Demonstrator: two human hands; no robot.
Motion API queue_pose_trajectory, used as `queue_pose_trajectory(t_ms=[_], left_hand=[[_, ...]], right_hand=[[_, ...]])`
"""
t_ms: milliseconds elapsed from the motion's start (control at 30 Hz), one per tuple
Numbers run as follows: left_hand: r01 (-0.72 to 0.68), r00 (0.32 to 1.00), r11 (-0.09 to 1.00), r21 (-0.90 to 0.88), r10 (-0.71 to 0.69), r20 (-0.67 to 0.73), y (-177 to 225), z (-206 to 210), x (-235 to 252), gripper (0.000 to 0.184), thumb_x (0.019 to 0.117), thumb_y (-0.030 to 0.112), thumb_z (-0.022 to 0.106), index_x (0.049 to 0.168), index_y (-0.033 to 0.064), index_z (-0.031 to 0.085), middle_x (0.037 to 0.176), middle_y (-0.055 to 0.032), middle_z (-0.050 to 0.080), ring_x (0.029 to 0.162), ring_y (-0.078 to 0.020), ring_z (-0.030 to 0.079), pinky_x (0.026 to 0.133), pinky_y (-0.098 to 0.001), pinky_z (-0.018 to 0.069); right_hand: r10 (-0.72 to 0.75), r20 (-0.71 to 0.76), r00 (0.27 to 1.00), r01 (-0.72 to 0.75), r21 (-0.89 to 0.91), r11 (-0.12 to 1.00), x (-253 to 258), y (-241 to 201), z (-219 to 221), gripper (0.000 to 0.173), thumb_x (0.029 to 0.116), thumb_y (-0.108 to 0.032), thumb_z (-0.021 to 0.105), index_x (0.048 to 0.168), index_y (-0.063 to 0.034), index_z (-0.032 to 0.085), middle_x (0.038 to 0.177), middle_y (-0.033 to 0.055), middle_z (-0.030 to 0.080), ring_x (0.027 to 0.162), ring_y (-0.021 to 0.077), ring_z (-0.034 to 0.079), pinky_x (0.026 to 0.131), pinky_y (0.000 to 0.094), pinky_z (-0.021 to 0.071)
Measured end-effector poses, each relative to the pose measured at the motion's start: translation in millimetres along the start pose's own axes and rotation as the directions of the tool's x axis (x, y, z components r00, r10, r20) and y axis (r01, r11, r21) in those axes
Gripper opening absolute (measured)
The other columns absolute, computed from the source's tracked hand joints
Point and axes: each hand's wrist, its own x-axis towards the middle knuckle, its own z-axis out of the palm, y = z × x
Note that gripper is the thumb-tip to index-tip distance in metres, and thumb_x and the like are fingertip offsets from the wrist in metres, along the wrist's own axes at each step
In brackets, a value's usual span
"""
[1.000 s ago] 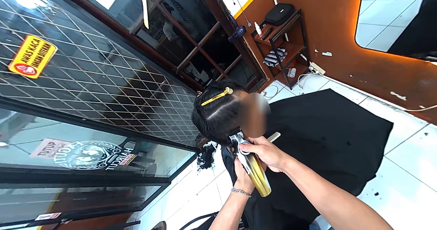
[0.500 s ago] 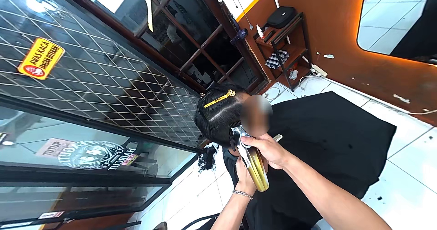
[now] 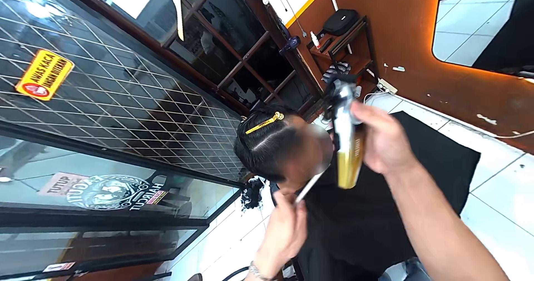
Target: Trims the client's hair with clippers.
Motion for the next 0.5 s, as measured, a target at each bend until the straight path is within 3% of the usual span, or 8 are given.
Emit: queue_pose_trajectory(t_ms=[67,167,233,333,400,500], left_hand=[[-0.035,0.994,0.999,-0.032,0.032,-0.101,1,-40,14,0.028,0.1056,0.022,0.047,0.116,-0.0022,0.054,0.083,-0.0038,0.066,0.063,-0.0066,0.063,0.056,-0.0268,0.0565],[-0.076,0.97,0.974,0.214,0.122,-0.21,-6,-77,47,0.03,0.1052,0.025,0.051,0.105,0.0007,0.068,0.092,-0.0092,0.068,0.075,-0.0111,0.066,0.066,-0.0277,0.0575],[-0.054,0.972,0.924,0.379,0.136,-0.193,-11,-79,58,0.03,0.1028,0.027,0.052,0.103,0.0048,0.072,0.095,-0.0115,0.071,0.081,-0.0203,0.069,0.07,-0.0378,0.0567],[-0.019,0.991,0.87,0.493,0.08,-0.104,-15,-68,57,0.033,0.1013,0.029,0.052,0.103,0.0067,0.075,0.095,-0.0133,0.073,0.08,-0.0301,0.071,0.065,-0.0507,0.055],[-0.02,0.998,0.849,0.528,0.051,-0.044,-13,-61,50,0.032,0.1005,0.029,0.051,0.103,0.0088,0.076,0.095,-0.0125,0.073,0.08,-0.0317,0.071,0.062,-0.0529,0.0542],[-0.035,0.997,0.861,0.507,0.064,-0.04,-7,-68,42,0.033,0.1007,0.03,0.051,0.103,0.0086,0.076,0.093,-0.0109,0.072,0.077,-0.0279,0.07,0.061,-0.0492,0.0543]], right_hand=[[-0.058,-0.068,0.996,0.062,0.053,0.997,-4,-10,-22,0.034,0.1086,-0.031,0.036,0.112,-0.0112,0.063,0.095,0.0048,0.07,0.079,0.0176,0.072,0.069,0.0397,0.0645],[-0.036,-0.116,0.993,0.045,0.078,0.996,-15,-5,-41,0.035,0.1083,-0.033,0.037,0.115,-0.0117,0.063,0.095,0.0071,0.07,0.078,0.0185,0.072,0.067,0.0405,0.0645],[0.021,-0.147,0.989,-0.01,0.075,0.997,-24,3,-45,0.033,0.1073,-0.034,0.04,0.116,-0.0124,0.064,0.095,0.0071,0.07,0.076,0.0186,0.072,0.065,0.0408,0.0645],[0.084,-0.179,0.98,-0.069,0.085,0.994,-31,17,-53,0.034,0.108,-0.038,0.042,0.114,-0.0137,0.066,0.094,0.0055,0.07,0.075,0.0173,0.072,0.063,0.0396,0.0643],[0.097,-0.189,0.977,-0.086,0.065,0.994,-30,30,-57,0.033,0.1075,-0.036,0.043,0.117,-0.0137,0.065,0.094,0.005,0.07,0.074,0.0168,0.072,0.061,0.0389,0.0637],[0.144,-0.12,0.982,-0.156,-0.103,0.982,-28,58,-56,0.029,0.1066,-0.031,0.047,0.123,-0.0111,0.062,0.092,0.0047,0.068,0.072,0.0166,0.069,0.061,0.0387,0.0627]])
